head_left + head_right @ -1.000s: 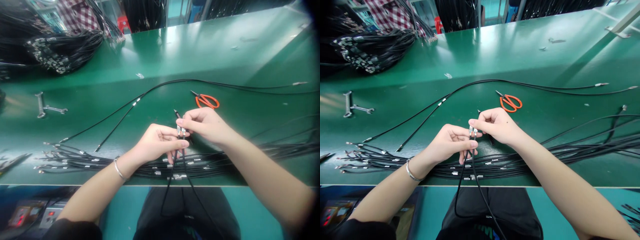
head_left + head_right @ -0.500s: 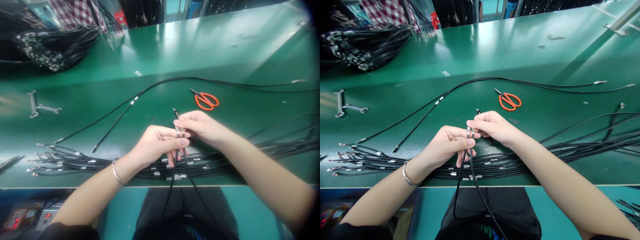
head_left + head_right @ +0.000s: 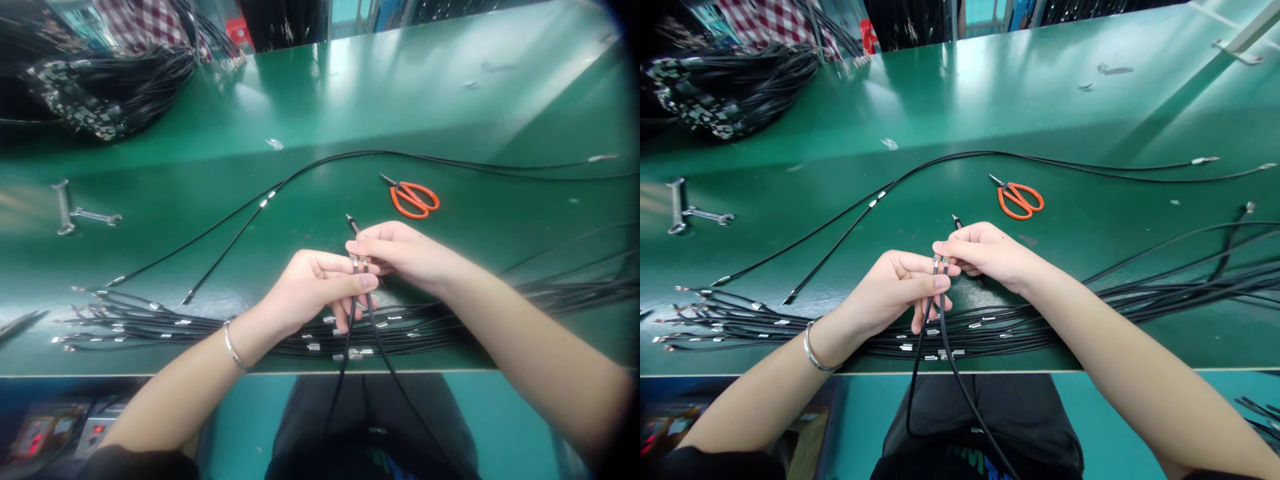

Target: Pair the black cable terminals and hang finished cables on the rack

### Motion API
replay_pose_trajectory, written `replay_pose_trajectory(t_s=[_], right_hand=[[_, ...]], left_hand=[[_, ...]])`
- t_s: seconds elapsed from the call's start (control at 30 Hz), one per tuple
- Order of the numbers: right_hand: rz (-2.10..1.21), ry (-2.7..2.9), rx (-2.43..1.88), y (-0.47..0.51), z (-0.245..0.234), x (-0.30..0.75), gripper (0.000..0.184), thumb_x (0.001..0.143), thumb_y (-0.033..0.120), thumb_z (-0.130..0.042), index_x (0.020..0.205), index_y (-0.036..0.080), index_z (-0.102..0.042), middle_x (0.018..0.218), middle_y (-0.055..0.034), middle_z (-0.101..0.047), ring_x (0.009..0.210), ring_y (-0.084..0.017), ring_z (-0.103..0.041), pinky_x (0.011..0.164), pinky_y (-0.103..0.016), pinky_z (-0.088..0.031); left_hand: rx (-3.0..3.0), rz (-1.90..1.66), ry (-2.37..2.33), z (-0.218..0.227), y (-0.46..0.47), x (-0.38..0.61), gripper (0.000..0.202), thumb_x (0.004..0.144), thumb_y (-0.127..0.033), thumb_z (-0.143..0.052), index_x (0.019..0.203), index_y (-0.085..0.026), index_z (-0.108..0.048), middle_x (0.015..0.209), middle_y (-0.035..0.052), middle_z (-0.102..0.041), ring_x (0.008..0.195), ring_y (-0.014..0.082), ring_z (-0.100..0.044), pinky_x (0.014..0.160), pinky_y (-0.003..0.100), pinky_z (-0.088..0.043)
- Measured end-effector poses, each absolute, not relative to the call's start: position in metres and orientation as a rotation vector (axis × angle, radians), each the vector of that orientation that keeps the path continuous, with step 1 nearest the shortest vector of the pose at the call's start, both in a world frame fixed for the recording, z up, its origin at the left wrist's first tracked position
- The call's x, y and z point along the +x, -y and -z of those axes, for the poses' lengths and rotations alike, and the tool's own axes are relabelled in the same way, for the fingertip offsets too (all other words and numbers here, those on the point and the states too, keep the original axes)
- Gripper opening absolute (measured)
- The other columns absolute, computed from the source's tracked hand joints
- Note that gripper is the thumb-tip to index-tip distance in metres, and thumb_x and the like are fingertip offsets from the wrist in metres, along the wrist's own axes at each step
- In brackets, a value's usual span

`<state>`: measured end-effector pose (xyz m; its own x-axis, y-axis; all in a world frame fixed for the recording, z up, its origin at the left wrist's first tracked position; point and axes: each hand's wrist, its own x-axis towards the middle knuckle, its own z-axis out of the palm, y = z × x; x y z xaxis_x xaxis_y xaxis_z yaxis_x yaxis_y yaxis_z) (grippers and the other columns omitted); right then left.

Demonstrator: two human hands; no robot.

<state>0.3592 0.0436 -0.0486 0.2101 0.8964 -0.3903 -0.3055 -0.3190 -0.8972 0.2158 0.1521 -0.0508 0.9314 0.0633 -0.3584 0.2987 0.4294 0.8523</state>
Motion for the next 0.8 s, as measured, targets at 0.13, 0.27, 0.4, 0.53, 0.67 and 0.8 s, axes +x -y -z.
replay_pose_trajectory(t_s=[0.13, 0.27, 0.4, 0.53, 0.67, 0.8], right_hand=[[-1.358, 0.622, -1.383, -0.0433, 0.0482, 0.3586, 0.046, 0.067, 0.048, -0.083, 0.053, 0.016, -0.053, 0.049, 0.0012, -0.051, 0.04, -0.004, -0.025, 0.039, -0.022, -0.021], [-1.337, 0.624, -1.384, -0.0433, 0.0479, 0.3586, 0.046, 0.066, 0.047, -0.084, 0.051, 0.016, -0.053, 0.049, 0.001, -0.052, 0.041, -0.004, -0.025, 0.04, -0.022, -0.019], [-1.34, 0.617, -1.377, -0.0438, 0.0467, 0.3586, 0.046, 0.066, 0.046, -0.085, 0.051, 0.016, -0.054, 0.049, 0.0014, -0.051, 0.041, -0.004, -0.025, 0.04, -0.022, -0.019], [-1.328, 0.612, -1.377, -0.0435, 0.045, 0.3578, 0.046, 0.067, 0.046, -0.084, 0.052, 0.016, -0.053, 0.049, 0.0014, -0.05, 0.041, -0.004, -0.027, 0.04, -0.022, -0.018], [-1.301, 0.636, -1.381, -0.0426, 0.045, 0.3583, 0.047, 0.069, 0.047, -0.083, 0.052, 0.015, -0.053, 0.048, 0.0018, -0.049, 0.041, -0.004, -0.028, 0.04, -0.021, -0.019], [-1.298, 0.652, -1.384, -0.0419, 0.0471, 0.3597, 0.05, 0.071, 0.051, -0.081, 0.053, 0.015, -0.052, 0.048, 0.0024, -0.047, 0.041, -0.003, -0.028, 0.039, -0.02, -0.019]], left_hand=[[1.117, 0.144, -0.347, 0.0515, -0.1524, 0.2156, 0.03, 0.073, -0.035, -0.082, 0.088, -0.011, -0.075, 0.068, 0.0052, -0.071, 0.043, 0.0103, -0.06, 0.037, 0.017, -0.049], [1.113, 0.138, -0.34, 0.0515, -0.1524, 0.2155, 0.03, 0.073, -0.034, -0.083, 0.093, -0.012, -0.076, 0.068, 0.0049, -0.071, 0.044, 0.0103, -0.061, 0.038, 0.016, -0.05], [1.105, 0.14, -0.343, 0.0513, -0.1521, 0.2154, 0.033, 0.073, -0.032, -0.083, 0.099, -0.012, -0.077, 0.068, 0.0055, -0.071, 0.047, 0.011, -0.062, 0.038, 0.017, -0.051], [1.089, 0.142, -0.341, 0.0512, -0.1513, 0.2156, 0.032, 0.073, -0.029, -0.083, 0.099, -0.012, -0.076, 0.07, 0.0062, -0.072, 0.049, 0.0116, -0.063, 0.038, 0.017, -0.052], [1.078, 0.145, -0.361, 0.0508, -0.1507, 0.2161, 0.033, 0.073, -0.028, -0.083, 0.1, -0.01, -0.076, 0.07, 0.0075, -0.072, 0.049, 0.0122, -0.063, 0.038, 0.018, -0.053], [1.094, 0.148, -0.372, 0.0492, -0.1504, 0.2155, 0.035, 0.072, -0.028, -0.083, 0.101, -0.011, -0.076, 0.071, 0.0071, -0.072, 0.049, 0.0117, -0.063, 0.038, 0.018, -0.053]])
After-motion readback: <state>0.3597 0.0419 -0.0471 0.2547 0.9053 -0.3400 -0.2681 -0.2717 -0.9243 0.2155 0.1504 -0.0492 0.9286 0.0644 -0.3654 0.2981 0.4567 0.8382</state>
